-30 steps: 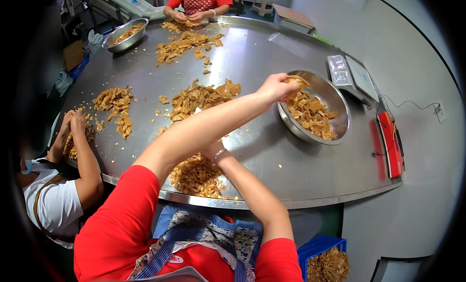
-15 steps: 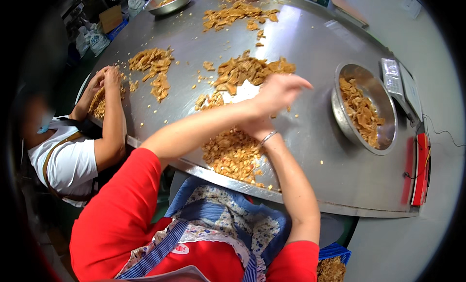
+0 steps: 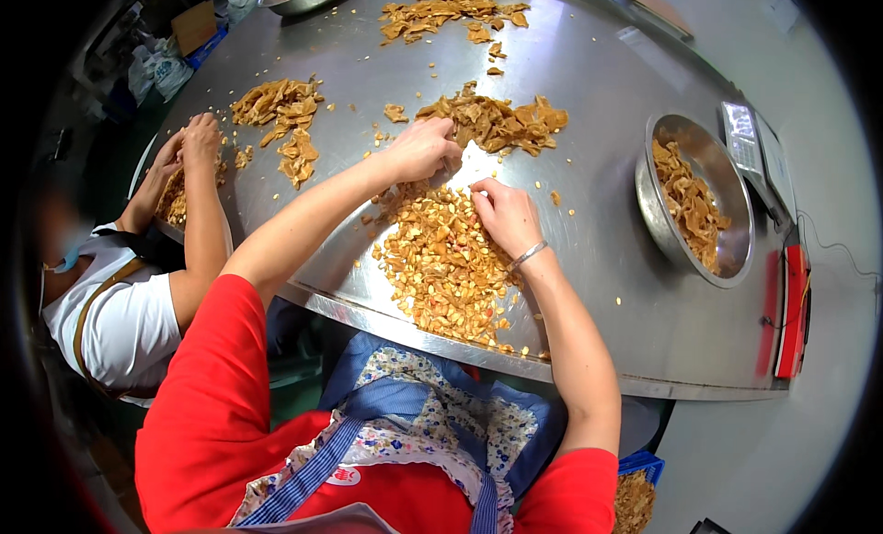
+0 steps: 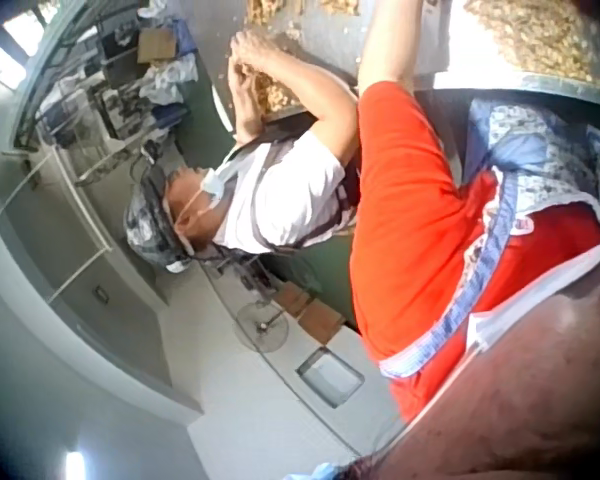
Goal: The person sorts dried food pieces on a stainless steel table, separating larger pieces into a metal bowl and smaller pieces into a blue crate. The person works alongside another individual performing the same task.
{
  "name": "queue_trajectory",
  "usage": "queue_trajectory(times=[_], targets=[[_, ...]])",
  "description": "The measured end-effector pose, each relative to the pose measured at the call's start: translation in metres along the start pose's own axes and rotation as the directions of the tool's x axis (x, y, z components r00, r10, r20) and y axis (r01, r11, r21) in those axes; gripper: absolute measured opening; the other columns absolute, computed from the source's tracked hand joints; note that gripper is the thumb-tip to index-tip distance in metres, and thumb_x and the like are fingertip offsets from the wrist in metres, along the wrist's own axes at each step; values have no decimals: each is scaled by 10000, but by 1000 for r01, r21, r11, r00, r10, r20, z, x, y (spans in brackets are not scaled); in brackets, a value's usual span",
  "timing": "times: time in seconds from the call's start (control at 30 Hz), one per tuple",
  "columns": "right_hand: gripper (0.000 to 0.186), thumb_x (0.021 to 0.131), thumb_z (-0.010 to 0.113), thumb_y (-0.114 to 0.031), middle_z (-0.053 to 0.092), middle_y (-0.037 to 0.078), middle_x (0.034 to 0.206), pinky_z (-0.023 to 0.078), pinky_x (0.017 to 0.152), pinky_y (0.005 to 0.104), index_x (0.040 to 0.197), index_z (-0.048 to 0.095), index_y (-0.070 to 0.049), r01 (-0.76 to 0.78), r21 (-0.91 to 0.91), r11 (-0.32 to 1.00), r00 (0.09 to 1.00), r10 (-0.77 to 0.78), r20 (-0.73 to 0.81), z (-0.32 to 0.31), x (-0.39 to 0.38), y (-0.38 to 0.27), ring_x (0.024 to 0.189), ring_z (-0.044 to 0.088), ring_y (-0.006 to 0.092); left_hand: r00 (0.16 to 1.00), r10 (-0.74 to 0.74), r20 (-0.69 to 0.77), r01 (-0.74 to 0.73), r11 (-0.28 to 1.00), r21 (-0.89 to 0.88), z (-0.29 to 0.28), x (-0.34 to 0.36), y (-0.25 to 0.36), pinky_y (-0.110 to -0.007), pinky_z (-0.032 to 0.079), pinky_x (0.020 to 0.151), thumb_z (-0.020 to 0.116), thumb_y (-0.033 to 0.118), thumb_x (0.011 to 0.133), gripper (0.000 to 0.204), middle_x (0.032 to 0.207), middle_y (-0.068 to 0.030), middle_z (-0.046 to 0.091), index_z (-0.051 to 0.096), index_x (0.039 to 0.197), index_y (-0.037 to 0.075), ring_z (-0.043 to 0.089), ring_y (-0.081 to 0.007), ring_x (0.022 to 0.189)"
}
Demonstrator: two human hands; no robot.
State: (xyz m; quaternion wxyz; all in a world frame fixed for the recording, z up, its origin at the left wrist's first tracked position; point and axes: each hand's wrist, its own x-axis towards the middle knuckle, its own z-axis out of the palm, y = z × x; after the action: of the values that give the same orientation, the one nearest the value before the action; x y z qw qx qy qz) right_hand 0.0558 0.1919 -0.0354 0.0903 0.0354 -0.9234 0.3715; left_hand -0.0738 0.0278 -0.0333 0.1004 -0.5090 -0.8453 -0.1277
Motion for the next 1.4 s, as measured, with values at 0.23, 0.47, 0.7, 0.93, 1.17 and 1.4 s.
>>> queue_trajectory(times=[0.23,0.47,0.7,0.93,1.17,1.4], targets=[[197,794,541,-196,615,105,691,456,557,293,896,598,-37,-45,212,976,990,73,-122,-9,9,-1,584,583,181,841,-534,90,343,397,-851,-8,-10,12,-288,439,718,565,99,791,185,862,-58,596,620,958,40,556,-168,792],[227,817,548,-198,561,11,682,384,456,191,924,552,3,-267,655,707,964,202,175,-9,28,-26,490,483,65,786,-549,285,224,-177,-958,-6,-31,41,-228,435,688,501,119,858,216,909,-27,598,558,1033,7,543,-84,780],[165,801,596,-194,517,-45,728,367,472,164,887,560,-58,-393,836,382,908,304,288,8,24,-15,598,482,24,846,-489,213,306,118,-945,-15,-32,54,-200,428,670,522,119,850,200,887,-4,583,573,1022,30,522,-56,772],[120,838,566,-195,547,-35,672,380,487,160,815,556,-77,-236,927,292,953,254,163,-3,23,2,542,488,32,749,-468,469,262,-441,-859,-11,-32,51,-220,442,657,504,125,857,270,955,-31,562,528,1113,43,513,-87,793],[97,845,542,-146,549,-27,669,394,496,166,831,556,-52,-284,913,293,940,275,204,-3,22,-11,554,509,39,868,-188,460,83,-857,-508,-10,-38,44,-180,412,514,532,393,824,396,875,-53,492,506,1023,51,463,-112,668],[124,786,615,-143,551,-21,657,375,465,171,791,572,-27,-188,817,545,925,378,-39,2,19,-25,531,489,37,755,-468,459,157,-550,-820,-19,-34,63,-269,357,557,503,222,758,132,616,3,412,434,748,110,412,-122,589]])
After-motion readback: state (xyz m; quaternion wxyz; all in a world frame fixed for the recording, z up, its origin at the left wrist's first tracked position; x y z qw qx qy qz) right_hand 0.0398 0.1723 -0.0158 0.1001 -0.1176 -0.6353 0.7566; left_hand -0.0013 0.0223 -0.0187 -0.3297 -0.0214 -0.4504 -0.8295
